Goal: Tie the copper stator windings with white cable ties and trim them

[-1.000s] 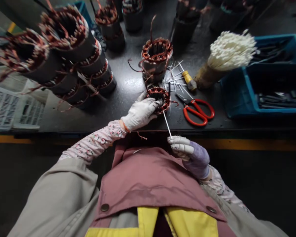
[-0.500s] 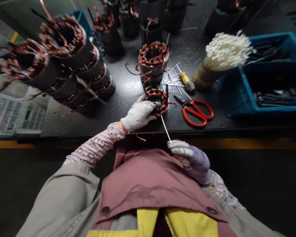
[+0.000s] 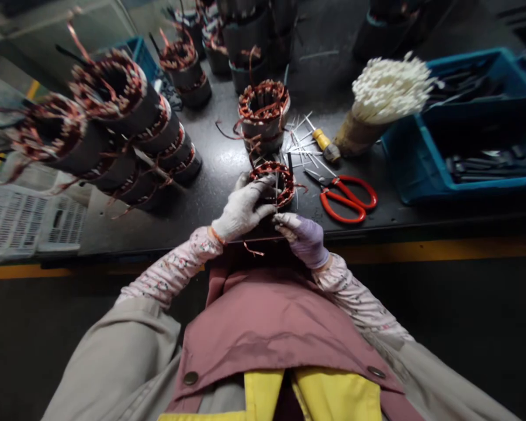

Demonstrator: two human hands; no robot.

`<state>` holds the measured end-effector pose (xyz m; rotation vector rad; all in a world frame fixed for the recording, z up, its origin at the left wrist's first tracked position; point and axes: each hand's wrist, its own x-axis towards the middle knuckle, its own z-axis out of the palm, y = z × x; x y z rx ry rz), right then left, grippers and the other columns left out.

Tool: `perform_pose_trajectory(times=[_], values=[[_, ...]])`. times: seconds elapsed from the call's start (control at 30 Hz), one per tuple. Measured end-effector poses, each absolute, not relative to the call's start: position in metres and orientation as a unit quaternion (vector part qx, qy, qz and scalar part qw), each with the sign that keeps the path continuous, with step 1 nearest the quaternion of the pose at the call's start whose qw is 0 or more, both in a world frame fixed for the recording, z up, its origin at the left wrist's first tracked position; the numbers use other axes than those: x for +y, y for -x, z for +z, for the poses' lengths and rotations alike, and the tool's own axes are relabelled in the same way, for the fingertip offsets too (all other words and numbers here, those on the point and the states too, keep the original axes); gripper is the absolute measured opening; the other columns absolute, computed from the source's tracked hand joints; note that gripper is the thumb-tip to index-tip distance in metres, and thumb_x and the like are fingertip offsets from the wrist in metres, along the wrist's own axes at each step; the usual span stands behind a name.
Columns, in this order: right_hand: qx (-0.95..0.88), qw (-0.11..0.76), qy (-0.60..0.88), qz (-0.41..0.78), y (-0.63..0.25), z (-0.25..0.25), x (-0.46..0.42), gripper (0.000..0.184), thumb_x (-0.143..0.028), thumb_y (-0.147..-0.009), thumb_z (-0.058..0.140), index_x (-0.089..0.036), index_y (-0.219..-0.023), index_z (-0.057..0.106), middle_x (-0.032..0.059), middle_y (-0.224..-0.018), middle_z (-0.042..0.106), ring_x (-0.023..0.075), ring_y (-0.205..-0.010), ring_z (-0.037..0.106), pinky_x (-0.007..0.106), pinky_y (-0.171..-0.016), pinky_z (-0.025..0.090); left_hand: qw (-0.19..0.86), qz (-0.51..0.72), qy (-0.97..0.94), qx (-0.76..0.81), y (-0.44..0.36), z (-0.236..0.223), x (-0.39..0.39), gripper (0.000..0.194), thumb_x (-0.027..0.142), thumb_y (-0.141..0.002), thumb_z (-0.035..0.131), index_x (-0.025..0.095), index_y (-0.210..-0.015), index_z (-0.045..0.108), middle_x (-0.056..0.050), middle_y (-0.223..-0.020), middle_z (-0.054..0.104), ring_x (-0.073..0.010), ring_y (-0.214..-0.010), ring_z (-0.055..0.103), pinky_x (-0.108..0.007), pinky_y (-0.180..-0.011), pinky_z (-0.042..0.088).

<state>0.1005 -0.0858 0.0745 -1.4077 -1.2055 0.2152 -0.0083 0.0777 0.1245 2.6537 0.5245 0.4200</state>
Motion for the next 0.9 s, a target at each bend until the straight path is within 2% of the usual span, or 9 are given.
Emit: perform_pose_trajectory(times=[0.1, 0.17, 0.23, 0.5, 0.57, 0.67, 0.83, 0.9], values=[[-0.445, 0.626, 0.632, 0.105, -0.099, 0.082, -0.076, 0.011, -0.026, -0.087, 0.066, -0.024, -0.096, 0.071, 0.0024, -0.089, 0.076, 0.0163, -0.08, 0.073, 0.03, -0.078, 0.061, 0.203, 0.215, -0.925, 0.237, 0.011, 0.116, 0.067, 0.04, 0.029, -0.091, 0.061, 0.021, -0.129, 0.057, -0.007, -0.116, 0.073, -0.0209, -0.121, 0.061, -0.045, -0.117, 0.037], [-0.435, 0.619, 0.646, 0.106, -0.099, 0.093, -0.08, 0.005, -0.028, -0.085, 0.068, -0.023, -0.086, 0.07, 0.0033, -0.088, 0.075, 0.0161, -0.08, 0.071, 0.031, -0.076, 0.06, 0.204, 0.233, -0.926, 0.214, 0.011, 0.11, 0.065, 0.022, 0.03, -0.093, 0.058, 0.024, -0.113, 0.066, -0.004, -0.109, 0.075, -0.0188, -0.11, 0.068, -0.046, -0.118, 0.034], [-0.458, 0.59, 0.657, 0.103, -0.099, 0.105, -0.083, 0.007, -0.028, -0.084, 0.068, -0.022, -0.079, 0.069, 0.0033, -0.086, 0.072, 0.015, -0.079, 0.069, 0.029, -0.074, 0.058, 0.206, 0.24, -0.932, 0.179, 0.01, 0.107, 0.066, 0.014, 0.03, -0.095, 0.056, 0.027, -0.099, 0.07, 0.0, -0.103, 0.077, -0.017, -0.103, 0.071, -0.048, -0.119, 0.032], [-0.488, 0.487, 0.721, 0.079, -0.109, 0.104, -0.061, 0.015, -0.03, -0.083, 0.067, -0.02, -0.072, 0.067, 0.0028, -0.071, 0.067, 0.0159, -0.067, 0.063, 0.029, -0.066, 0.051, 0.227, 0.371, -0.896, 0.087, 0.006, 0.099, 0.074, 0.015, 0.027, -0.094, 0.058, 0.025, -0.091, 0.072, 0.002, -0.091, 0.078, -0.0134, -0.092, 0.074, -0.041, -0.112, 0.037], [-0.494, 0.491, 0.712, 0.088, -0.108, 0.105, -0.064, 0.015, -0.029, -0.084, 0.066, -0.02, -0.072, 0.066, 0.0024, -0.07, 0.067, 0.0147, -0.065, 0.062, 0.027, -0.062, 0.05, 0.231, 0.381, -0.891, 0.087, 0.005, 0.097, 0.073, 0.013, 0.028, -0.094, 0.06, 0.025, -0.09, 0.072, 0.003, -0.089, 0.078, -0.0123, -0.09, 0.074, -0.038, -0.111, 0.039], [-0.489, 0.505, 0.704, 0.097, -0.105, 0.111, -0.07, 0.013, -0.029, -0.085, 0.065, -0.021, -0.075, 0.067, 0.0024, -0.076, 0.069, 0.0138, -0.068, 0.063, 0.027, -0.065, 0.051, 0.242, 0.382, -0.888, 0.086, 0.004, 0.096, 0.073, 0.011, 0.029, -0.093, 0.062, 0.025, -0.09, 0.073, 0.003, -0.089, 0.078, -0.0113, -0.09, 0.074, -0.036, -0.11, 0.038], [-0.459, 0.487, 0.738, 0.094, -0.111, 0.106, -0.06, 0.019, -0.033, -0.081, 0.068, -0.02, -0.068, 0.065, 0.0014, -0.065, 0.065, 0.0144, -0.061, 0.06, 0.028, -0.062, 0.05, 0.226, 0.358, -0.9, 0.099, 0.004, 0.094, 0.075, 0.018, 0.031, -0.096, 0.057, 0.027, -0.092, 0.074, 0.003, -0.09, 0.078, -0.0124, -0.091, 0.073, -0.04, -0.113, 0.036], [-0.486, 0.492, 0.715, 0.105, -0.111, 0.107, -0.06, 0.017, -0.031, -0.082, 0.068, -0.02, -0.069, 0.065, 0.0012, -0.068, 0.066, 0.0137, -0.062, 0.061, 0.027, -0.062, 0.05, 0.228, 0.357, -0.9, 0.1, 0.004, 0.094, 0.076, 0.019, 0.032, -0.096, 0.056, 0.027, -0.092, 0.074, 0.003, -0.091, 0.078, -0.012, -0.091, 0.073, -0.039, -0.113, 0.036]])
